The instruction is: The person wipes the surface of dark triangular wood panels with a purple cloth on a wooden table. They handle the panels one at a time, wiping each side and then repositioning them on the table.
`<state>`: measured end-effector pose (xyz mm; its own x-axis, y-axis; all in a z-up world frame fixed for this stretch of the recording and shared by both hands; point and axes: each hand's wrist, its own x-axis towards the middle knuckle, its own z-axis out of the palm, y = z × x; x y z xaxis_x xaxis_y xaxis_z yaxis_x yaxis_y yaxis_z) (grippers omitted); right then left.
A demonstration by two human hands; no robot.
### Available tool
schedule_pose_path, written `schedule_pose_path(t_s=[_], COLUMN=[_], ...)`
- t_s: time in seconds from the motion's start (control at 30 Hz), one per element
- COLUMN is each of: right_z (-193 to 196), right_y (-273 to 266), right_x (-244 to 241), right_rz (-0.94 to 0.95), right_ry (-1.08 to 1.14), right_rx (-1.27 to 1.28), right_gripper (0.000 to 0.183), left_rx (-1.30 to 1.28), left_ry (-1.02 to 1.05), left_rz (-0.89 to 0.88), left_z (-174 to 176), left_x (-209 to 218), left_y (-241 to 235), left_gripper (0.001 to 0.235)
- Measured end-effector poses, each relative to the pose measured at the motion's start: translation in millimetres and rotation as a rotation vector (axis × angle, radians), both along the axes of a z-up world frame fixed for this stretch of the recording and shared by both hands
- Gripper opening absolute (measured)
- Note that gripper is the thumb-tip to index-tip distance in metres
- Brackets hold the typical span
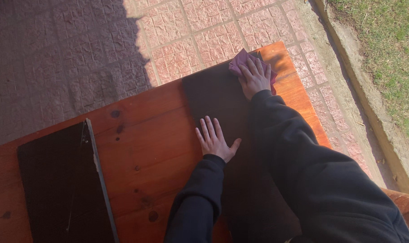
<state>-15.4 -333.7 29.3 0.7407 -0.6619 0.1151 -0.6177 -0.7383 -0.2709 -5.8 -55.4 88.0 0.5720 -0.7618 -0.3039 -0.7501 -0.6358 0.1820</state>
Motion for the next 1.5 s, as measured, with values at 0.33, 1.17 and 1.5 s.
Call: schedule_pose_path(t_s=[0.33,1.17,1.5], right_z=[11.7,-18.4,-26.4], right_y=[8.0,13.3,104.3], right_x=[6.0,51.8,69.2], right_rz=[0.027,0.11,0.474], right_ry=[0.068,-0.035,-0.164], right_rx=[0.011,-0.101,-0.152], right_gripper=[0.05,0.054,0.051], left_rx=[-0.067,-0.076,0.114], left_ry=[0.0,-0.001,0.031], left_rz=[0.0,0.037,0.021], left_z=[-9.0,-0.7,21.0], left_x=[-1.5,-1.0,-1.8], left_y=[1.0,-2.6,-5.1], left_gripper=[0.121,0.112,0.115])
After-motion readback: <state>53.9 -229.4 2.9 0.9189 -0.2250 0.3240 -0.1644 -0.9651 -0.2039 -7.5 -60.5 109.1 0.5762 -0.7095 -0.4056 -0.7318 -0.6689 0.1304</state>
